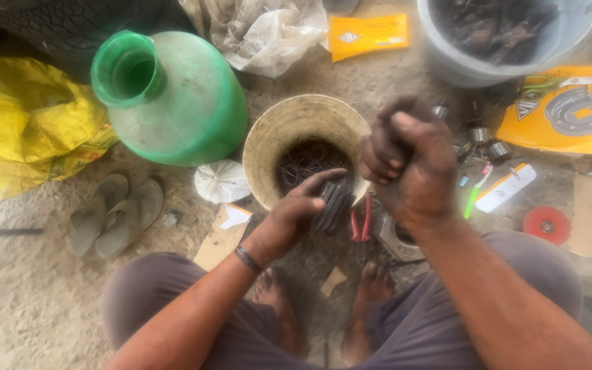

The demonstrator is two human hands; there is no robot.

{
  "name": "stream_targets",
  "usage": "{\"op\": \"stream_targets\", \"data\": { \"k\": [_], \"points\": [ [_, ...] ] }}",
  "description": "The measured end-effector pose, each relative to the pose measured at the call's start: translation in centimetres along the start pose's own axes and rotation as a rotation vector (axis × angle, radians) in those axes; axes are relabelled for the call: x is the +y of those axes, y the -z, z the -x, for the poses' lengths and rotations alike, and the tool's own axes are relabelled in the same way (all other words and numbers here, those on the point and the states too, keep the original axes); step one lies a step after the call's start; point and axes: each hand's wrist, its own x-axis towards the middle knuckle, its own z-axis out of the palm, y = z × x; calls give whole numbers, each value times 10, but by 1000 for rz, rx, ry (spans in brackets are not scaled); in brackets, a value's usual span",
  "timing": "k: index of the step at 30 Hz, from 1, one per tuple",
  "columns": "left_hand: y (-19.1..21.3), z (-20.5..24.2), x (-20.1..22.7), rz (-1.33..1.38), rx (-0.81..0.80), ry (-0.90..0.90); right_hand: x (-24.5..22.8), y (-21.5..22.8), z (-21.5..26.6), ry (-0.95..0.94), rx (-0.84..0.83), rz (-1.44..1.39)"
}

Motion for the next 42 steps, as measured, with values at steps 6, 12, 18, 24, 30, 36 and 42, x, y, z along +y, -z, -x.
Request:
{"op": "stream_targets", "data": {
  "k": [6, 12, 18, 24, 30, 36, 42],
  "points": [
    [24, -19, -21, -244, 552, -264, 15, -11, 23, -102, -174, -86],
    [41, -18, 8, -191, 799, -544, 25, -8, 12, -280, 127, 433],
    [22, -17, 17, -338, 849, -632, 42, -11, 3, -37, -73, 1428],
    [16, -12, 15, -331, 865, -560, 47, -17, 5, -216, -222, 1582],
    [17, -8, 18, -365, 888, -578, 60, -20, 1, -417, -308, 1837],
    [24, -9, 26, -255, 930, -557, 63, -21, 3, -421, -378, 1771],
    [34, -4, 43, 187, 768, -467, 43, -26, -6, -643, -136, 1604]
  ]
}}
